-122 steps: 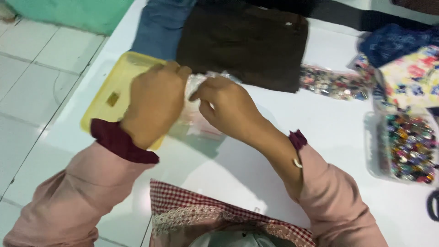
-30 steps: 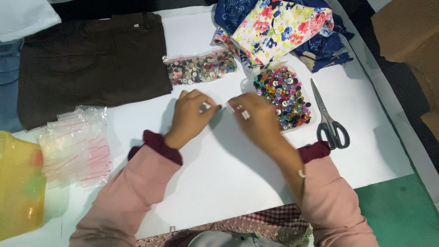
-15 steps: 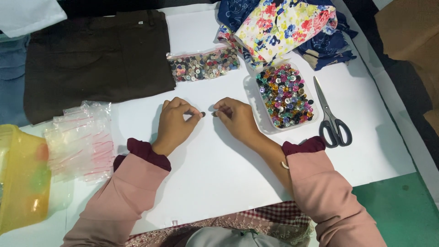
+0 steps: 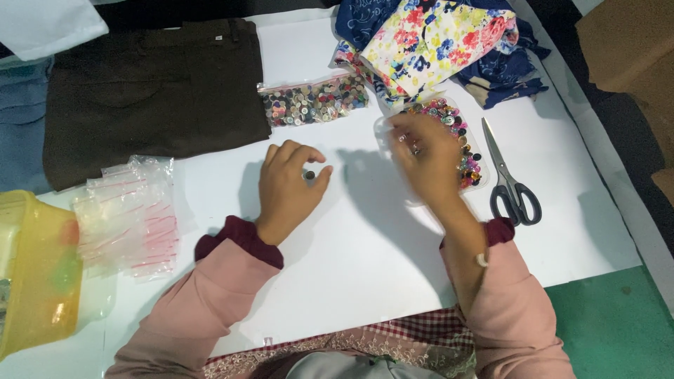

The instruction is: The person sorts buttons by color, picking them from a container and placing them in groups on the table before putting them into small plastic bags.

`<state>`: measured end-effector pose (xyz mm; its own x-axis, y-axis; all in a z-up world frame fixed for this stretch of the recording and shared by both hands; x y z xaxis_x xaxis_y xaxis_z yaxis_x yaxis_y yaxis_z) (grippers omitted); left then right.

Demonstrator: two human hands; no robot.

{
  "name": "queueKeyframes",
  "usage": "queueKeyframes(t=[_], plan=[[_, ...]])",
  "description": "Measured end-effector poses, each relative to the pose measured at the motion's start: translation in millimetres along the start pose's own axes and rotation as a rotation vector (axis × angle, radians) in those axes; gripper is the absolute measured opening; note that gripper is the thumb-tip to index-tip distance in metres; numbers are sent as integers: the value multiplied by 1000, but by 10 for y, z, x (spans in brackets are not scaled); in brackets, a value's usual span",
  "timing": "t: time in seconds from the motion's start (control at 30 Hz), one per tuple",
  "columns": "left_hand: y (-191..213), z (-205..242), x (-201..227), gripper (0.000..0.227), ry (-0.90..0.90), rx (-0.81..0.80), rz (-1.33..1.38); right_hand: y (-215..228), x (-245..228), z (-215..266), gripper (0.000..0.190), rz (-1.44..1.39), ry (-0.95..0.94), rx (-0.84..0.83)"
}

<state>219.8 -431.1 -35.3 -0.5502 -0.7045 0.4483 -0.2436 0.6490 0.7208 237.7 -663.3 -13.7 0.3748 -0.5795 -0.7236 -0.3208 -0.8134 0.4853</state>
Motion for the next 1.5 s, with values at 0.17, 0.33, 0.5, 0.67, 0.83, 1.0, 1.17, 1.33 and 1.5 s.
queueKeyframes(t=[0.17,0.33,0.5,0.67,0.83,1.0,1.17,1.33,1.5], plan=[[-281,-196,206,13,-77,25,64,690,702,-165,17,267,-203,73],[-622,-534,424,11,-123,14,106,876,915,-163,19,431,-449,-84],[-818,-897,554,10,-174,-2,113,795,963,-139,21,482,-502,-140],[-1227,-1134,389,11,-190,-11,67,800,937,-136,18,476,-536,-145],[-1454,-1330,307,15,-200,-44,24,808,931,-167,18,445,-550,-154],[-1606,-1455,205,14,-230,-184,-39,825,899,-182,19,434,-548,-152],[-1678,-1505,185,20,-223,-206,-85,837,898,-184,13,435,-566,-183],[-1729,-1617,225,43,-305,-241,-189,829,909,-190,6,463,-552,-214],[-1684,-1668,398,24,-522,-318,-471,838,886,-188,7,422,-569,-210]])
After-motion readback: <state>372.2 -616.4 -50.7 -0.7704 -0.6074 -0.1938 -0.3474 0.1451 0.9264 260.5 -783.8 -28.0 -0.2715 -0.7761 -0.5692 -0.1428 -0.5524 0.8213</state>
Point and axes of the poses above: each hand's wrist, its own z-axis away from the middle knuckle, its own y-axis out of the back of the hand, x = y × z, the point moved 4 cm from there along -z, towards the middle knuckle, and after that the axes turned 10 degrees about -y, right-handed, at the moved point
